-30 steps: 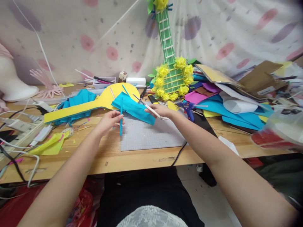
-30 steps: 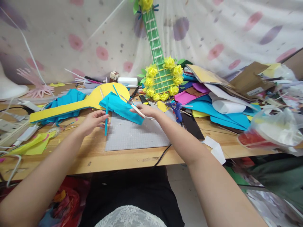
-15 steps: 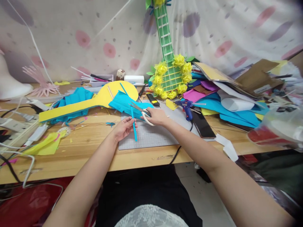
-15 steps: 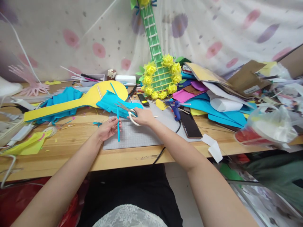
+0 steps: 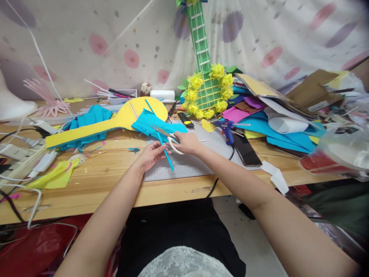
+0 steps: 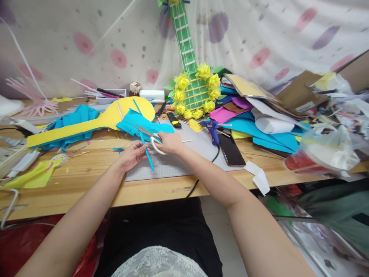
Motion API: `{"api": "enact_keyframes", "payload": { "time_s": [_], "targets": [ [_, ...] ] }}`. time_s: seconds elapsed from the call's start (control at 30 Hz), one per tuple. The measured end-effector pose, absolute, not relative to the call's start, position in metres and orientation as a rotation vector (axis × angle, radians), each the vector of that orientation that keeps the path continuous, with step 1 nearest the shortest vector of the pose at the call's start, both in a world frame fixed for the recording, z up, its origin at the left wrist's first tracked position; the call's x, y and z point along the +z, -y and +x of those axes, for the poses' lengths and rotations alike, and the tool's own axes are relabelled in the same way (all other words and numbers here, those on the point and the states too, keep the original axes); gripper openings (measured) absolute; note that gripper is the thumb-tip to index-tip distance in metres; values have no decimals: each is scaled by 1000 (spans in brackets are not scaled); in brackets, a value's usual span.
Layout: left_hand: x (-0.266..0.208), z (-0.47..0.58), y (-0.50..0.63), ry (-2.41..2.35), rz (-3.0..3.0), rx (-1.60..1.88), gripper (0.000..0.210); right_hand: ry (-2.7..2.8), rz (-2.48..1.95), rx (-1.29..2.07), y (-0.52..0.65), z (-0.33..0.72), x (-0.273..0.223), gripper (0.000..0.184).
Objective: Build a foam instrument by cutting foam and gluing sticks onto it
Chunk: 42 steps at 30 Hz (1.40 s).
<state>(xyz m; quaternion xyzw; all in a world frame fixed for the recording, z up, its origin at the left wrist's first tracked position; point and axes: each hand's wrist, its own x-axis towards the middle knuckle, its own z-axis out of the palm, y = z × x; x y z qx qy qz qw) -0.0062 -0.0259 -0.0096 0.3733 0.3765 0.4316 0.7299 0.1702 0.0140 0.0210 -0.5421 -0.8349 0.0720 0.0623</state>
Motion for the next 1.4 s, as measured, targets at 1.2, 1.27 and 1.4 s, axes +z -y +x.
{"api": "enact_keyframes", "payload": {
  "time_s": [1.2, 1.27, 1.4],
  "targets": [
    [-14, -8, 23, -795, 844, 935, 28, 2434, -1373, 844, -26, 179, 34, 51],
    [-14, -8, 23, -799, 843, 940, 28, 2417, -1368, 869, -25, 178, 35, 50],
    [-14, -8, 24, -807, 850, 948, 29, 2376, -1376, 918, -24, 176, 34, 51]
  ]
}}
